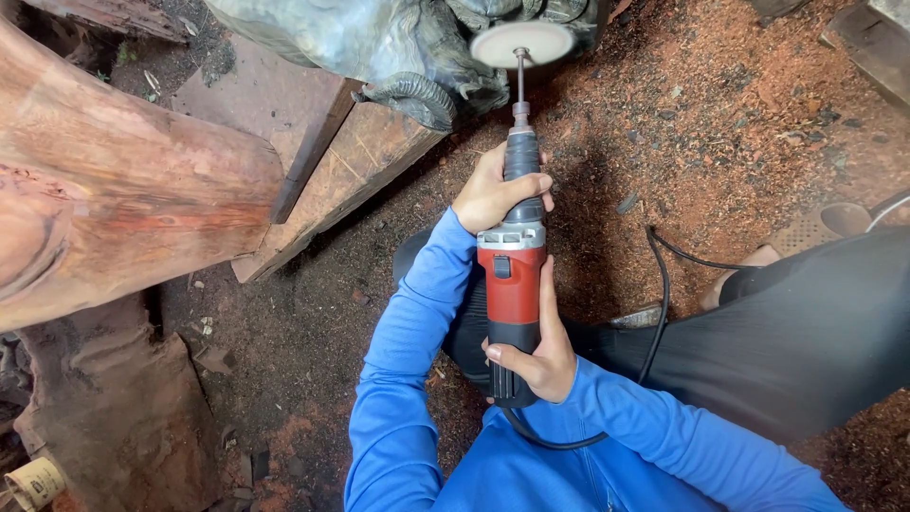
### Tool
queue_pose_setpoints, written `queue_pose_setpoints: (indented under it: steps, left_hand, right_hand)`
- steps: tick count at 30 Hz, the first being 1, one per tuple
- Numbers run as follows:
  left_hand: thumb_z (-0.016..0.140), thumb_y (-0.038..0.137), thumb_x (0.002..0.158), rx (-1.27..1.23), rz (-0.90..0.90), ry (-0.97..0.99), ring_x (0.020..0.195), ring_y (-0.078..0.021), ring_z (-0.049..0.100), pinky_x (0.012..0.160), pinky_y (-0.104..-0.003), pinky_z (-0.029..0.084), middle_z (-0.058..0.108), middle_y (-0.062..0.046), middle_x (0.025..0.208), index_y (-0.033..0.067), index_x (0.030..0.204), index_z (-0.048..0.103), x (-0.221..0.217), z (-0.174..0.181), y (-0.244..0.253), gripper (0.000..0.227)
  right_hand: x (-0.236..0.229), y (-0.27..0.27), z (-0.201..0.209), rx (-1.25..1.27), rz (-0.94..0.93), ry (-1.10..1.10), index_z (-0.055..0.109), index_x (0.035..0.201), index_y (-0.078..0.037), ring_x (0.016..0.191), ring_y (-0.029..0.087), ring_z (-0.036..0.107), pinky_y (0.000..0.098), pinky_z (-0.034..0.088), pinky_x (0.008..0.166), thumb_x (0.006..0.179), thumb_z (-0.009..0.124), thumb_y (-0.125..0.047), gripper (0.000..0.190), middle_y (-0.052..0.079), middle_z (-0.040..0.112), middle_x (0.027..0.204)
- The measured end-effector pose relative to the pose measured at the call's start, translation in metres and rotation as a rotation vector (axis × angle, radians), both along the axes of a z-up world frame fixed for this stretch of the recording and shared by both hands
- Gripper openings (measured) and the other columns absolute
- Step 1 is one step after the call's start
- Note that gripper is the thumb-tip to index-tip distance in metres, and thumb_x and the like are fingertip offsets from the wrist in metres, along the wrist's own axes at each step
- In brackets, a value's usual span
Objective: A person sitting on the floor of a workshop uses a handheld rotary tool with a buffing wheel to polish the surface of a large wooden sculpture.
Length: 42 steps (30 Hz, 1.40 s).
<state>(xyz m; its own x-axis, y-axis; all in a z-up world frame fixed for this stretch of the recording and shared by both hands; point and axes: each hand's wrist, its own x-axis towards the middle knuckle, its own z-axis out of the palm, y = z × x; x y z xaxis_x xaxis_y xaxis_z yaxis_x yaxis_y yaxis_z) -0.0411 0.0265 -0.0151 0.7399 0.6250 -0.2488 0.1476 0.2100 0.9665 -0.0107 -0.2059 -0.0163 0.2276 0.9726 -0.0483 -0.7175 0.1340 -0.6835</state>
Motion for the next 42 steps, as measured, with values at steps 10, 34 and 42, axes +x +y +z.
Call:
queue_pose_setpoints:
  steps: [10, 34, 42]
  left_hand:
    - [0.075, 0.0, 0.088, -0.023, 0.014, -0.024, 0.068, -0.0283, 0.076, 0.068, -0.036, 0.061, 0.071, -0.023, 0.071, -0.0026, 0.111, 0.059, 0.001, 0.006, -0.008, 0.028]
    - [0.072, 0.0, 0.089, 0.067, 0.054, -0.117, 0.069, -0.0294, 0.076, 0.063, -0.035, 0.061, 0.071, -0.024, 0.072, -0.0037, 0.112, 0.058, -0.007, 0.015, 0.007, 0.027]
    - [0.071, -0.001, 0.091, 0.073, 0.049, -0.161, 0.069, -0.03, 0.076, 0.063, -0.035, 0.062, 0.071, -0.024, 0.073, -0.0043, 0.112, 0.057, -0.012, 0.018, 0.004, 0.026]
  right_hand:
    - [0.002, -0.008, 0.005, -0.022, -0.017, 0.034, -0.012, 0.163, -0.013, 0.075, 0.034, 0.078, 0.0441, 0.07, 0.054, 0.077, 0.081, -0.004, 0.126, 0.027, 0.07, 0.099]
    - [0.023, 0.008, 0.009, 0.031, 0.135, -0.17, -0.019, 0.16, -0.009, 0.082, 0.031, 0.079, 0.041, 0.069, 0.067, 0.08, 0.08, -0.008, 0.127, 0.023, 0.069, 0.101]
    - [0.027, 0.007, 0.015, 0.007, 0.182, -0.244, -0.02, 0.16, -0.006, 0.084, 0.031, 0.079, 0.0405, 0.068, 0.071, 0.08, 0.079, -0.01, 0.127, 0.022, 0.069, 0.103]
